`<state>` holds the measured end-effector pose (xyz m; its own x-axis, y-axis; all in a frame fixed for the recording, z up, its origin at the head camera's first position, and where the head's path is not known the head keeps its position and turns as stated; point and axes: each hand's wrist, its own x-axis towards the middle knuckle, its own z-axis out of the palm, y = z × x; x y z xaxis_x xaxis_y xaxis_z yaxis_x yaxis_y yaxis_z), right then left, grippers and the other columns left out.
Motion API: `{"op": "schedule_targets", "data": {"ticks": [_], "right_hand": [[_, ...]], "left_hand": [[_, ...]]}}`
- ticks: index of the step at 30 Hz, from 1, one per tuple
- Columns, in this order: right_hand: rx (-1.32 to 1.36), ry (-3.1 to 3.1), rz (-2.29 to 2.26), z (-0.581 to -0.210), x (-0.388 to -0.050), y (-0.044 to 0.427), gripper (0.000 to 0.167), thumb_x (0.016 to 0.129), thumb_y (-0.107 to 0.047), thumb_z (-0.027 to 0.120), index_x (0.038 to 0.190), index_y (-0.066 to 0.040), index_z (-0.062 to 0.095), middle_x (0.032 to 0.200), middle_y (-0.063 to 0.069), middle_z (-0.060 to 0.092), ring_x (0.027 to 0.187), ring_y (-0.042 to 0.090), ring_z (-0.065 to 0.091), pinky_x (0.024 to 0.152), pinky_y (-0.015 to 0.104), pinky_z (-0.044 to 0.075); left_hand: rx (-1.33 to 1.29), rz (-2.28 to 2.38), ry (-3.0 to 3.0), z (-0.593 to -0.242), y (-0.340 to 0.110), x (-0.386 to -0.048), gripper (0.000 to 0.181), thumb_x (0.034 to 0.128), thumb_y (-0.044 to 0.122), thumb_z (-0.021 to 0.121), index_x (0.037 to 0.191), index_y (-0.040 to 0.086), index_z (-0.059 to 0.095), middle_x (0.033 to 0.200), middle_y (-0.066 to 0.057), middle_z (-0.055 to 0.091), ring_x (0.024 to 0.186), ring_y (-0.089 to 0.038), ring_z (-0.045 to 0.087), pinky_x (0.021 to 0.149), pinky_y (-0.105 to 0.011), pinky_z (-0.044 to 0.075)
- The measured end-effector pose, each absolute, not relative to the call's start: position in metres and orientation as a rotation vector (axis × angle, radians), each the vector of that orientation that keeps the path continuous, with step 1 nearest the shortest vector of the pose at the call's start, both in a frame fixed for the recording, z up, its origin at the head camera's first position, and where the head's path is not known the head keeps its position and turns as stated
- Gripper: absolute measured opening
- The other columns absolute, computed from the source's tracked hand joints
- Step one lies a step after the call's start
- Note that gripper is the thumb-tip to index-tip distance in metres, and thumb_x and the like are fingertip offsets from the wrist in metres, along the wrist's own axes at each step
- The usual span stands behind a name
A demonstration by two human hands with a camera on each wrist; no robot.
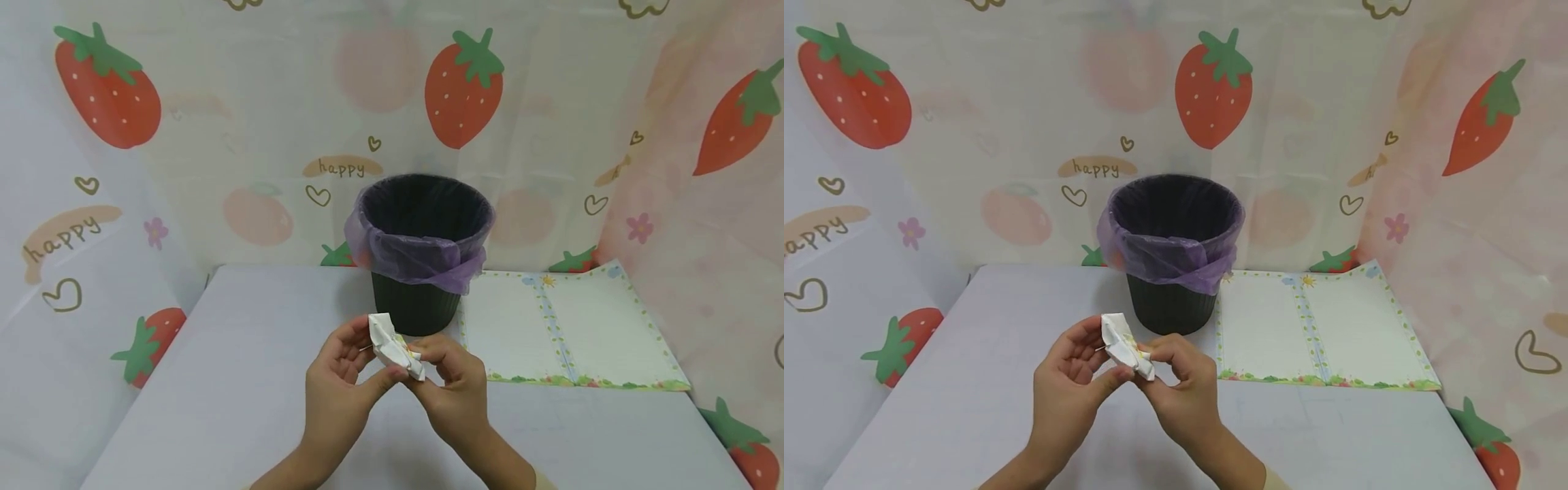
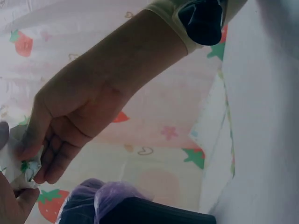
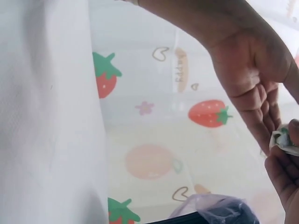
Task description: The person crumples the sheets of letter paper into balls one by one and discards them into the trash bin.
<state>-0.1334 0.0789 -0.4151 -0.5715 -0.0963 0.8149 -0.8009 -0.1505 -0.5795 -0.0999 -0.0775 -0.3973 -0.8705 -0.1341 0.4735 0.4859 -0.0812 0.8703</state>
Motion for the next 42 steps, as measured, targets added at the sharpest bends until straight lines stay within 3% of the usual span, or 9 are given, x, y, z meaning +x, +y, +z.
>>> {"op": "schedule_targets", "data": {"ticks": [5, 14, 18, 23, 30, 39, 42], "right_hand": [[1.073, -1.584, 1.711, -0.414, -0.134, 0.079, 0.028, 0.072, 0.024, 0.079, 0.090, 0.006, 0.067, 0.099, 0.015, 0.074, 0.097, 0.022, 0.072, 0.084, 0.031, 0.062], [1.028, -1.820, 1.829, -0.414, -0.135, 0.082, 0.023, 0.077, 0.014, 0.080, 0.094, 0.001, 0.072, 0.096, 0.015, 0.073, 0.095, 0.015, 0.070, 0.082, 0.033, 0.063], [1.022, -1.955, 1.775, -0.408, -0.137, 0.089, 0.021, 0.081, 0.003, 0.083, 0.098, -0.006, 0.076, 0.096, 0.007, 0.073, 0.093, 0.014, 0.069, 0.081, 0.032, 0.062], [1.086, -2.059, 1.604, -0.398, -0.138, 0.097, 0.027, 0.082, -0.009, 0.086, 0.106, -0.013, 0.076, 0.107, 0.001, 0.069, 0.102, 0.017, 0.067, 0.088, 0.029, 0.059], [1.070, -2.078, 1.805, -0.390, -0.137, 0.099, 0.043, 0.084, -0.003, 0.082, 0.121, -0.008, 0.061, 0.113, 0.007, 0.072, 0.101, 0.019, 0.069, 0.094, 0.033, 0.059], [1.082, -1.977, 1.965, -0.401, -0.142, 0.101, 0.030, 0.080, 0.001, 0.083, 0.107, -0.003, 0.071, 0.103, 0.010, 0.073, 0.094, 0.017, 0.072, 0.083, 0.036, 0.063], [1.134, -1.907, 1.892, -0.406, -0.141, 0.098, 0.035, 0.079, 0.005, 0.083, 0.110, -0.002, 0.069, 0.103, 0.012, 0.071, 0.094, 0.016, 0.071, 0.084, 0.035, 0.062]], "left_hand": [[-0.426, -1.914, -1.799, -0.398, -0.077, -0.099, 0.076, 0.0705, -0.003, 0.091, 0.138, -0.001, 0.054, 0.131, -0.012, 0.065, 0.121, -0.026, 0.065, 0.104, -0.033, 0.053], [-0.446, -1.835, -1.841, -0.408, -0.078, -0.102, 0.057, 0.0775, 0.000, 0.087, 0.129, -0.001, 0.062, 0.117, -0.012, 0.071, 0.107, -0.020, 0.070, 0.099, -0.028, 0.055], [-0.457, -1.838, -1.865, -0.410, -0.081, -0.106, 0.051, 0.0767, 0.002, 0.088, 0.123, 0.000, 0.067, 0.113, -0.011, 0.073, 0.102, -0.020, 0.072, 0.094, -0.029, 0.058], [-0.462, -1.877, -1.872, -0.408, -0.089, -0.110, 0.047, 0.0775, 0.000, 0.087, 0.120, 0.001, 0.068, 0.113, -0.012, 0.073, 0.103, -0.021, 0.072, 0.094, -0.030, 0.059], [-0.460, -1.899, -1.859, -0.402, -0.094, -0.112, 0.042, 0.0770, 0.000, 0.088, 0.114, 0.002, 0.069, 0.108, -0.011, 0.072, 0.099, -0.021, 0.072, 0.090, -0.029, 0.060], [-0.677, -1.882, -1.748, -0.402, -0.097, -0.115, 0.033, 0.0706, -0.011, 0.086, 0.095, -0.003, 0.065, 0.098, -0.013, 0.073, 0.094, -0.023, 0.073, 0.077, -0.030, 0.063], [-0.684, -1.917, -1.747, -0.401, -0.098, -0.117, 0.032, 0.0707, -0.011, 0.087, 0.092, -0.004, 0.064, 0.096, -0.008, 0.074, 0.092, -0.022, 0.073, 0.078, -0.030, 0.062]]}}
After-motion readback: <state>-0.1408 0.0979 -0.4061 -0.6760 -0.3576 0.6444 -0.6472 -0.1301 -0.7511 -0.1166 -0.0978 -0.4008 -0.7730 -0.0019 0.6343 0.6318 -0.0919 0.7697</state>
